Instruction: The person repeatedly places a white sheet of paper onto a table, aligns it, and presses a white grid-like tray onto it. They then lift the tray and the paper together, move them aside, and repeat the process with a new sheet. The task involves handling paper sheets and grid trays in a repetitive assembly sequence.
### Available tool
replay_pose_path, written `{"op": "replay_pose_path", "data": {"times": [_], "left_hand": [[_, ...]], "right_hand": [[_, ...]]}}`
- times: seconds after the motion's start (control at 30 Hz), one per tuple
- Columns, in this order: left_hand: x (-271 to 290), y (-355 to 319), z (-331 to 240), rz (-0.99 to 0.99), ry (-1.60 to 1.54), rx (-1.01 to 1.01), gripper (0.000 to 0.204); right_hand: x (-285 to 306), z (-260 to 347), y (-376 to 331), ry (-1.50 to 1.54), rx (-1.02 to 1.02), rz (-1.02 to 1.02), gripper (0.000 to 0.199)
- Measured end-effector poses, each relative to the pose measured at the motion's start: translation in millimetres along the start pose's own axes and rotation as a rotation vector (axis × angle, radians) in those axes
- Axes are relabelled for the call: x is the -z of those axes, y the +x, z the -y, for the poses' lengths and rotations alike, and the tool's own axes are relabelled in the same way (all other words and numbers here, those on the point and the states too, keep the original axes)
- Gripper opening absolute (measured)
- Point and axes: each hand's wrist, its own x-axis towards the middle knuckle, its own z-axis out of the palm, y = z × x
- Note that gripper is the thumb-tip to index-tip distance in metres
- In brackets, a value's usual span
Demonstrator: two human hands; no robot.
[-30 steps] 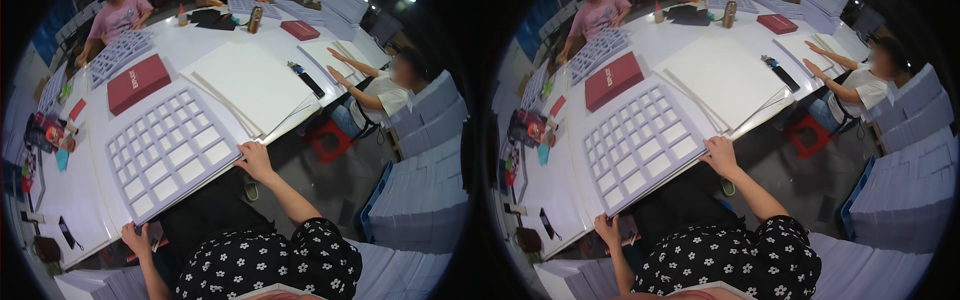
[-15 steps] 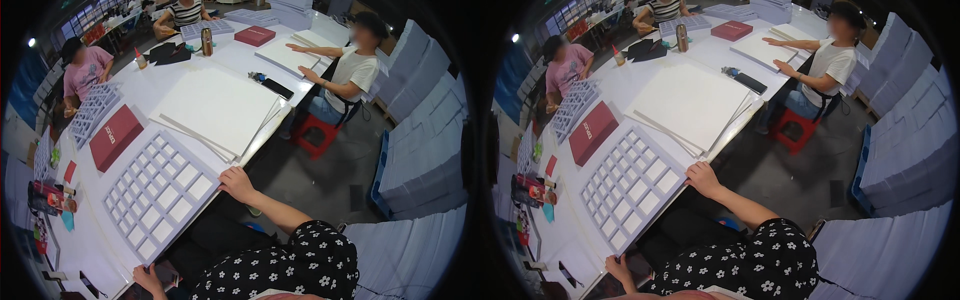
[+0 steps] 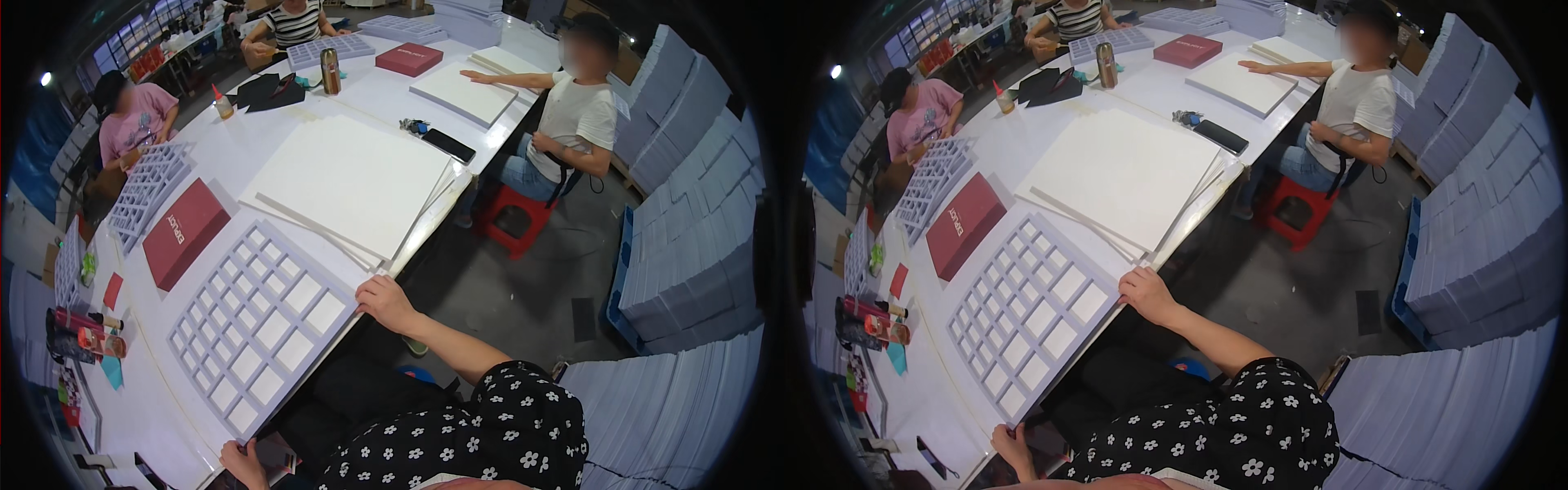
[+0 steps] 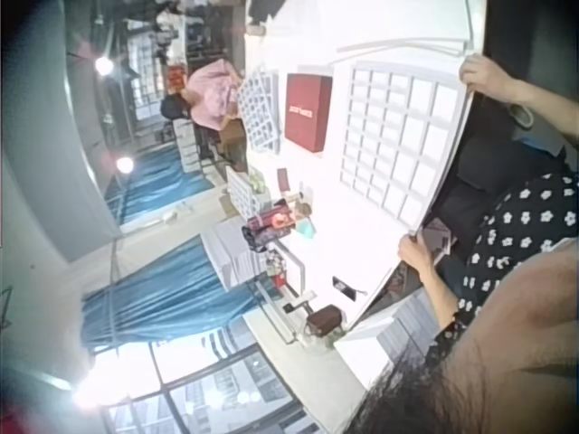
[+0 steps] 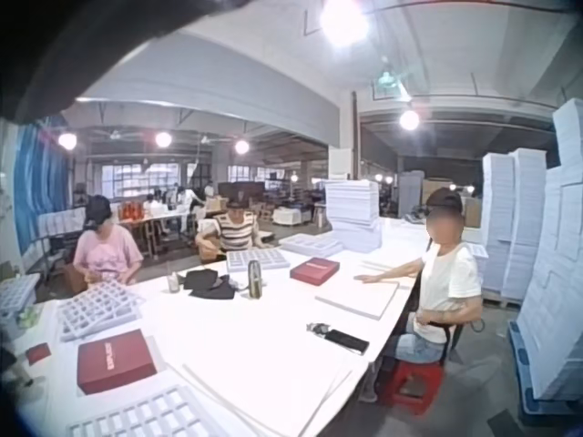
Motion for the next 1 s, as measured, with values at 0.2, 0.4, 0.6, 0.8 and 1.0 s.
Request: {"op": "replay_pose_path", "data": {"times": [0.2,0.4,0.6,0.8,1.0], "left_hand": [[7.1,-5.4,-5.0,0.011,0.003,0.069,0.03],[-1.1,10.5,27.6,0.037,-0.252,0.324,0.024],[-20.2,37.6,77.5,-0.265,-0.238,0.18,0.035],[-50.4,44.7,81.5,-0.247,0.045,0.246,0.028],[-48.8,38.4,77.9,-0.338,0.07,0.192,0.024]], "right_hand": [[6.5,7.2,4.8,0.032,0.027,-0.006,0.024],[35.1,-11.2,12.2,-0.046,-0.126,-0.062,0.034],[31.5,-29.7,49.0,-0.609,-0.154,0.019,0.062],[10.6,-53.8,44.2,-0.859,-0.068,0.127,0.053],[24.0,-49.5,59.1,-0.649,-0.156,0.272,0.031]]}}
